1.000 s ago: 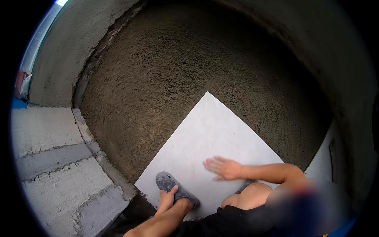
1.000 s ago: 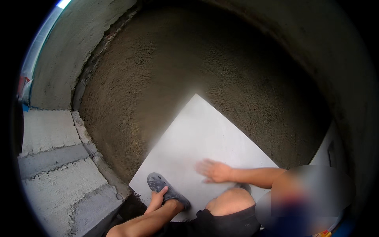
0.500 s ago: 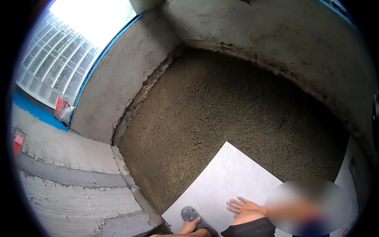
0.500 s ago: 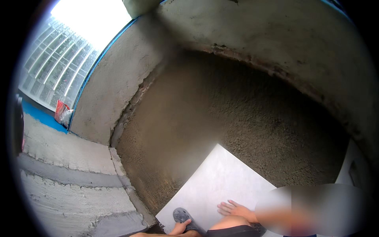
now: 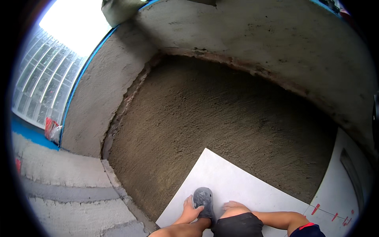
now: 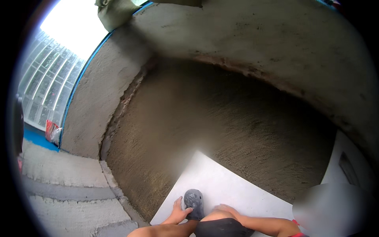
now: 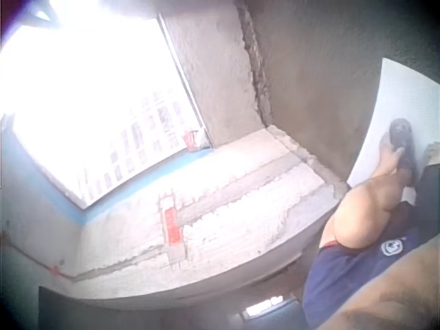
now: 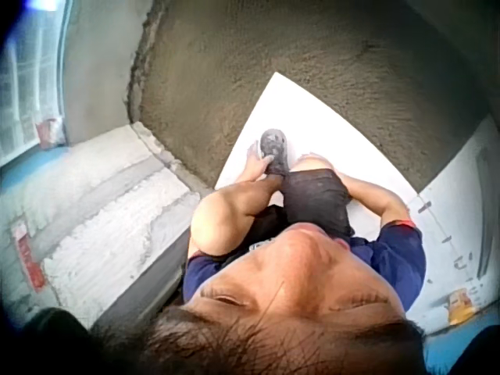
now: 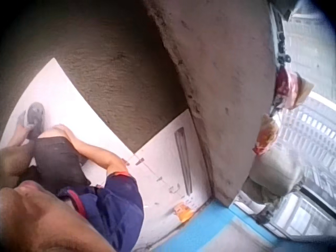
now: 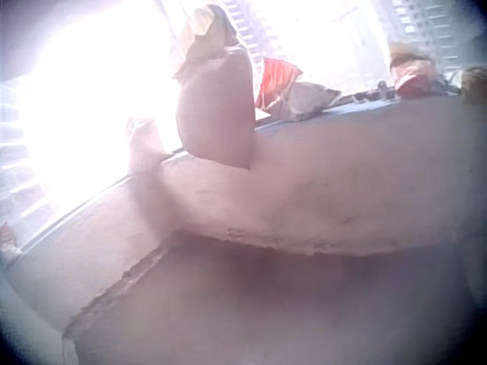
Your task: The person spreads mortar on the floor using a notched trowel, removes a clog to place a foot on a tile, uses a measuring tape to check distances, and inserts plastic spacers between the tiles.
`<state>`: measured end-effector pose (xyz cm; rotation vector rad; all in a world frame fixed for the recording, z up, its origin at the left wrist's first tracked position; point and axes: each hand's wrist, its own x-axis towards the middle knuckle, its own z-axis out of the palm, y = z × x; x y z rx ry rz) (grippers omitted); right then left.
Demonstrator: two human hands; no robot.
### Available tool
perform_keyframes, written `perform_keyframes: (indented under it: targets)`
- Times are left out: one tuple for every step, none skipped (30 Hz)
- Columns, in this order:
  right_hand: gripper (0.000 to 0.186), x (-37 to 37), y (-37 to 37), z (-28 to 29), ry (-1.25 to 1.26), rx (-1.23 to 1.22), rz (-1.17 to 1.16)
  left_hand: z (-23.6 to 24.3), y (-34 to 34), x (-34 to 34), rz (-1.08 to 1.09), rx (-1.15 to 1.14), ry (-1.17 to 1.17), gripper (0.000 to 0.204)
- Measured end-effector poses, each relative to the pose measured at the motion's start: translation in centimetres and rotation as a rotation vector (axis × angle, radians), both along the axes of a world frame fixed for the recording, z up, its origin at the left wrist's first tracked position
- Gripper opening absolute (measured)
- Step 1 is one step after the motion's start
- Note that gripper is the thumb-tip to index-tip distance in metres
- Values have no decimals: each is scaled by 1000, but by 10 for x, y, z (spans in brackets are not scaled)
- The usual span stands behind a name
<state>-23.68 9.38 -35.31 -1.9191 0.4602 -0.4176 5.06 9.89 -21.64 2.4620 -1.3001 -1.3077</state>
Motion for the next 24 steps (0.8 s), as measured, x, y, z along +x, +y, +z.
perform_keyframes:
  targets:
    - [44,-9,4,8,3,73,23,-3,-1,-2,-30,-13,13,100]
    - [43,-16,4,14,4,142,39,-6,-3,-4,-60,-25,27,101]
    - [42,-22,-2,22,9,189,57,-4,-11,-5,-101,-64,27,99]
    - [41,-28,-3,33,20,236,65,-7,-14,-7,-142,-88,25,99]
    - [40,-34,-7,45,31,273,66,-8,-19,-8,-181,-120,17,98]
    - [39,-40,-11,54,38,305,53,-11,-26,-10,-229,-151,8,97]
    - [38,-48,-15,63,46,328,37,-16,-35,-12,-268,-180,8,97]
    - [37,-54,-17,72,54,360,20,-21,-41,-18,-307,-202,14,96]
    - [36,-60,-20,83,66,382,2,-27,-48,-22,-352,-226,32,96]
    - [35,-66,-23,93,67,399,-15,-35,-53,-25,-389,-224,2,97]
    - [34,-67,-28,102,56,419,-24,-43,-58,-26,-432,-223,-27,97]
    - [33,-75,-30,111,56,429,-51,-52,-64,-31,-494,-223,-40,98]
    - [33,-77,-34,120,46,444,-65,-57,-68,-31,-561,-174,-95,101]
    - [32,-80,-37,131,47,458,-79,-64,-74,-32,-632,-135,-134,104]
    - [31,-82,-42,143,56,478,-98,-73,-82,-37,-703,-110,-163,107]
    - [30,-86,-47,155,59,485,-115,-75,-96,-45,-769,-112,-177,110]
    - [29,-92,-50,168,67,502,-132,-73,-107,-51,-837,-109,-191,113]
    - [28,-99,-51,180,59,508,-148,-69,-117,-60,-903,-112,-224,116]
    - [27,-104,-55,192,60,526,-154,-64,-128,-70,-946,-80,-211,121]
    - [26,-108,-59,210,77,561,-180,-69,-133,-85,-996,-108,-147,121]
    - [26,-115,-61,221,73,569,-202,-72,-136,-94,-1051,-143,-128,121]
    - [25,-120,-66,235,84,582,-216,-73,-137,-100,-1097,-169,-97,122]
    - [24,-120,-67,252,107,608,-237,-80,-134,-107,-1184,-230,-45,121]
    - [23,-123,-66,274,138,648,-276,-87,-125,-116,-1288,-251,28,119]
